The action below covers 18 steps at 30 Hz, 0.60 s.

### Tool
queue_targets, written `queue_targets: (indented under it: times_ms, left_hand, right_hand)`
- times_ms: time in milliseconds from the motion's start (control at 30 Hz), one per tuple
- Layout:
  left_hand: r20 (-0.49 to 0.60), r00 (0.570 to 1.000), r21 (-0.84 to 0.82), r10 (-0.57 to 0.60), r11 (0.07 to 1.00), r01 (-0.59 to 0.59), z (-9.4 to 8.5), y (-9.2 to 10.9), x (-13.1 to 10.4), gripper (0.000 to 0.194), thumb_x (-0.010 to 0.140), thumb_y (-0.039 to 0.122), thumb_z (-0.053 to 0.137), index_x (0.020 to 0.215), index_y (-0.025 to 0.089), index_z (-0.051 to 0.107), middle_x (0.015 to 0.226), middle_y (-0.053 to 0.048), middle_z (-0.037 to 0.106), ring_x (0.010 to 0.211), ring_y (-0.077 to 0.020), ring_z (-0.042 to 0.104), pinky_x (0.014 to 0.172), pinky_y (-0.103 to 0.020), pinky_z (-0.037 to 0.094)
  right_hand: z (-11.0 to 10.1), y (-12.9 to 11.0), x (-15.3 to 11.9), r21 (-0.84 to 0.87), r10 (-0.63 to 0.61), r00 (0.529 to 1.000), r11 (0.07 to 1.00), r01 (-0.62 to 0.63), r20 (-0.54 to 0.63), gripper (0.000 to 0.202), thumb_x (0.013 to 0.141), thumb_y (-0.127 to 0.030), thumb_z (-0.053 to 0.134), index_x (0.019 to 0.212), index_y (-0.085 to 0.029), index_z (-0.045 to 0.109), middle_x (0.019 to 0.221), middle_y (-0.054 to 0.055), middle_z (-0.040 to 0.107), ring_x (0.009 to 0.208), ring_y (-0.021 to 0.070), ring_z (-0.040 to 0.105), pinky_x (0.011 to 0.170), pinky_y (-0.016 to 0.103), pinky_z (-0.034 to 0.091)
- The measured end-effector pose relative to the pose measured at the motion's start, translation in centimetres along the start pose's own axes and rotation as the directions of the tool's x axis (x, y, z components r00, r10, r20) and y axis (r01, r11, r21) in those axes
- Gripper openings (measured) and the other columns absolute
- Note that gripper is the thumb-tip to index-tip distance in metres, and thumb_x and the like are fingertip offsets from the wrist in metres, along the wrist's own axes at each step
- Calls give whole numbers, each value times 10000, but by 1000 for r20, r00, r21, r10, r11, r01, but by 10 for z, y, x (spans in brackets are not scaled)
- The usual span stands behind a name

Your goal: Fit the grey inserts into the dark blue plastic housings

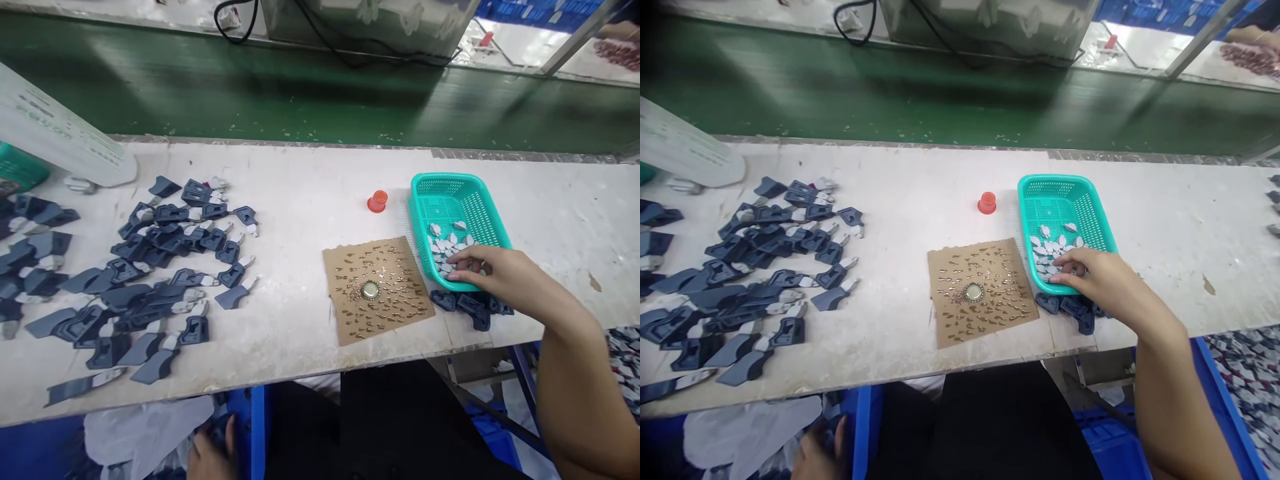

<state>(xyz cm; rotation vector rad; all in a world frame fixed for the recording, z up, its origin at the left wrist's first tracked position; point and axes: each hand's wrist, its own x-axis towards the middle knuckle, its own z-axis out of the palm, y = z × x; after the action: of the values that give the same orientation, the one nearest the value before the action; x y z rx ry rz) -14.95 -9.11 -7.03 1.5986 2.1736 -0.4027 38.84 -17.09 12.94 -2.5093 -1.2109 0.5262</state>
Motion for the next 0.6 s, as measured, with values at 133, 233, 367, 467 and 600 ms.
queue_targets:
  times_ms: [133, 233, 367, 467, 600]
  left_hand:
    - [7, 994, 37, -111, 993, 111, -7, 8, 20, 901, 899, 811, 168, 1356, 151, 577, 1336, -284, 677, 1128, -526, 715, 903, -610, 576]
    - [29, 987, 47, -160, 986, 159, -12, 5, 29, 888, 914, 786, 178, 1346, 138, 604, 1271, -293, 713, 1108, -488, 736, 854, -545, 592]
    - [46, 974, 52, -224, 974, 221, -15, -2, 35, 966, 925, 772, 142, 1415, 48, 554, 1144, -356, 733, 1052, -510, 749, 777, -543, 588]
    - [77, 979, 35, -186, 982, 184, -15, -9, 44, 865, 947, 698, 218, 1409, 64, 582, 1104, -319, 761, 1072, -494, 751, 840, -553, 588]
    - [163, 983, -45, -80, 995, 88, -30, -27, 56, 487, 840, 559, 515, 983, 162, 757, 862, -173, 807, 973, -432, 781, 846, -495, 617]
  right_hand:
    - [8, 3, 16, -7, -19, 997, 1000, 20, 80, 267, 782, -493, 747, 943, -287, 803, 812, 12, 738, 699, 213, 663, 622, 361, 496]
    - [8, 8, 24, 1, -41, 995, 999, 41, 89, 179, 788, -414, 739, 914, -315, 819, 864, 11, 768, 790, 235, 701, 711, 389, 536]
    - [2, 7, 19, 63, -45, 999, 997, 45, -2, 129, 790, -411, 762, 842, -309, 820, 977, 32, 791, 883, 263, 717, 800, 446, 577]
    - [-1, 0, 4, 178, -11, 991, 983, 35, -133, 192, 821, -427, 778, 929, -273, 817, 1010, 63, 794, 903, 259, 729, 796, 439, 612]
    - [0, -13, -17, 437, 23, 978, 897, 72, -207, 243, 841, -417, 815, 1007, -240, 806, 983, 72, 800, 854, 218, 765, 782, 365, 675]
